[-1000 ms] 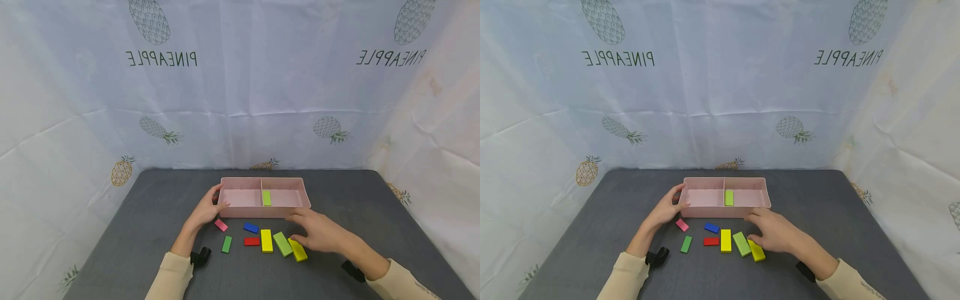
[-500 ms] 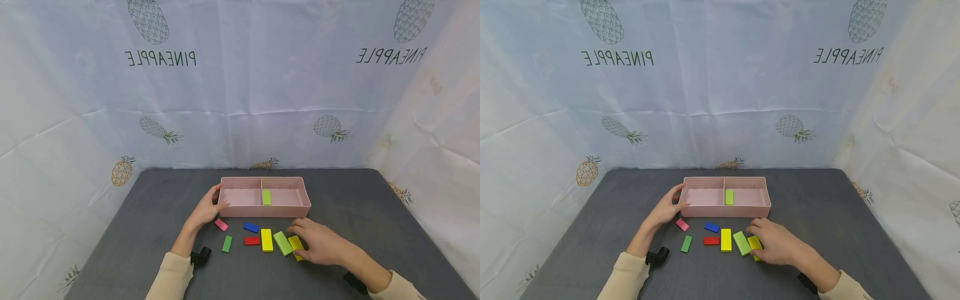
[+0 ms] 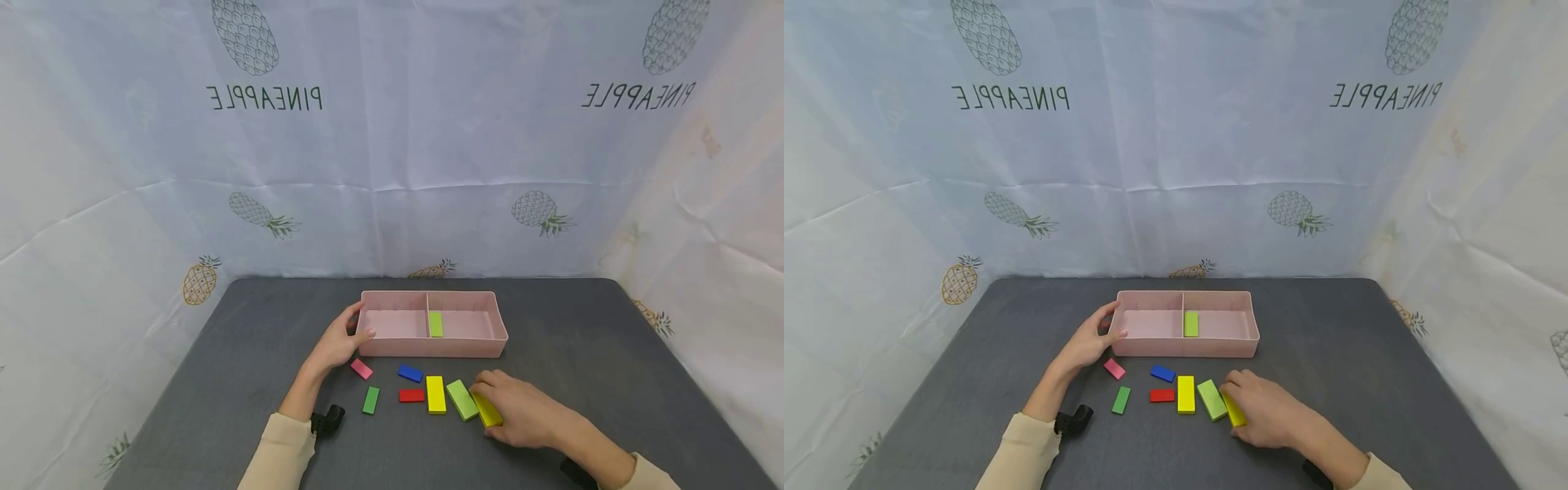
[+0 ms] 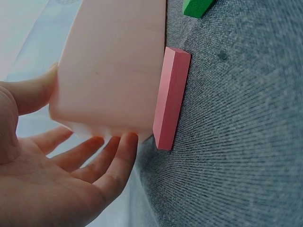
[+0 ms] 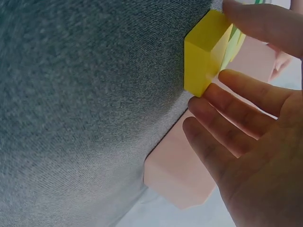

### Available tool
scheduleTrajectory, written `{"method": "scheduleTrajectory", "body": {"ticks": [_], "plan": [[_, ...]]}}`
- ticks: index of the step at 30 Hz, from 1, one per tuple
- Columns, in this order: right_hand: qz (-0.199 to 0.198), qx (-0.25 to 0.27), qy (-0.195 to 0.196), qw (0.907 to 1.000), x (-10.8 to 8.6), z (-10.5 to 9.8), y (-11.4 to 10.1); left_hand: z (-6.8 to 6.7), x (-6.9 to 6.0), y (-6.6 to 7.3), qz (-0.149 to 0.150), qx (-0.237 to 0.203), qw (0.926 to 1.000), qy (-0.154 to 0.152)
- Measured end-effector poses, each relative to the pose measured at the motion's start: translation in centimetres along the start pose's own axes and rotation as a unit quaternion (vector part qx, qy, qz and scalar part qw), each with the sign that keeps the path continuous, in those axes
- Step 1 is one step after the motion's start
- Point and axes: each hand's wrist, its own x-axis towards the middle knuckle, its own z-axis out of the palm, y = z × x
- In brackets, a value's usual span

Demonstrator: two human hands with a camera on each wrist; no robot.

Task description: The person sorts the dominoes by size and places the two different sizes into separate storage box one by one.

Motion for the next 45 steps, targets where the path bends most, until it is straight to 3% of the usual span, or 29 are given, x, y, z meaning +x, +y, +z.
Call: {"method": "scheduleTrajectory", "body": {"ticks": [13, 24, 34, 45], "plan": [[-0.004, -0.002, 0.011, 0.9999, 0.3, -0.4, 0.1, 0.1, 0.1, -0.1, 0.001, 0.009, 1.0, 0.004], [-0.037, -0.021, 0.059, 0.9974, 0.3, -1.2, 0.1, 0.1, 0.3, -0.5, 0.01, -0.002, 0.9999, -0.007], [-0.03, -0.01, 0.063, 0.9975, 0.5, -1.7, -0.2, -0.1, 0.2, -0.5, -0.012, -0.002, 0.9999, -0.012], [-0.032, -0.017, 0.082, 0.996, 1.0, -2.9, -0.5, -0.6, 0.1, -0.1, -0.014, -0.001, 0.9997, -0.022]]}}
